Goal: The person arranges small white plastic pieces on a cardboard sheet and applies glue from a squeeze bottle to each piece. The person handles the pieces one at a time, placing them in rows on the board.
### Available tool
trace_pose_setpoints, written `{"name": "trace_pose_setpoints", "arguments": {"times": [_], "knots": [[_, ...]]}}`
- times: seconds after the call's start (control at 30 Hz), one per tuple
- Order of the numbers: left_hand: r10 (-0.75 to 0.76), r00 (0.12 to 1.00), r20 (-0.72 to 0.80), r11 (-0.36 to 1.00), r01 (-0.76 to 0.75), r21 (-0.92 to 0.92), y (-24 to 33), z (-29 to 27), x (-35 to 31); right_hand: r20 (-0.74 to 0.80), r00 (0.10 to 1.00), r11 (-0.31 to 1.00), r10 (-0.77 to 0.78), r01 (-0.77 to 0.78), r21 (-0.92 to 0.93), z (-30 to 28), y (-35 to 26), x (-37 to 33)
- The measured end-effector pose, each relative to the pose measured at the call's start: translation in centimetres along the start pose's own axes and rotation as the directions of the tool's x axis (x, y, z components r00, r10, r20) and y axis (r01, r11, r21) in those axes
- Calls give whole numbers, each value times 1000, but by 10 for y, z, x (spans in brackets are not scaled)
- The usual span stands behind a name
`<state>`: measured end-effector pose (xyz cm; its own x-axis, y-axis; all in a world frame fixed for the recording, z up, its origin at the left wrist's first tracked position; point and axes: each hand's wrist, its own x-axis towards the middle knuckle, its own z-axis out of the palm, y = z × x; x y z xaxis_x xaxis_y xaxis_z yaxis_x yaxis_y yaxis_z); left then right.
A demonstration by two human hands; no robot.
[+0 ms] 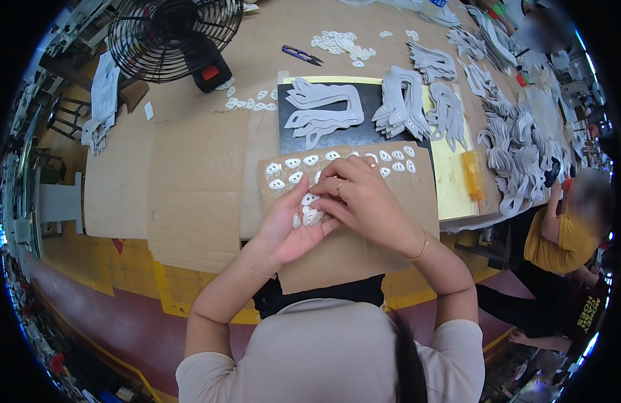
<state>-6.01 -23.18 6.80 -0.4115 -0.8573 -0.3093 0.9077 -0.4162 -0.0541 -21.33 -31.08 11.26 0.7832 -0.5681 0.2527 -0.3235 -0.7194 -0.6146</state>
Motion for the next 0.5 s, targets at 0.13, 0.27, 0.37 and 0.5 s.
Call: {"name": "trace_pose_setpoints", "arguments": {"times": [0.13, 0.27, 0.37, 0.5], "knots": [[-11, 1000, -26, 999, 12, 40, 0, 6, -4, -65, 993, 991, 99, -92, 95, -6, 2, 0], [50, 994, -102, 993, -38, 116, 10, 7, -26, 49, 895, 838, 443, -433, 331, -35, 18, -17], [161, 978, -136, 982, -144, 122, 14, -1, -44, 32, 897, 894, 441, -442, 78, -23, 44, -46], [221, 964, -149, 960, -187, 209, 8, -7, -52, 36, 913, 914, 407, -406, -33, 0, 45, -54]]}}
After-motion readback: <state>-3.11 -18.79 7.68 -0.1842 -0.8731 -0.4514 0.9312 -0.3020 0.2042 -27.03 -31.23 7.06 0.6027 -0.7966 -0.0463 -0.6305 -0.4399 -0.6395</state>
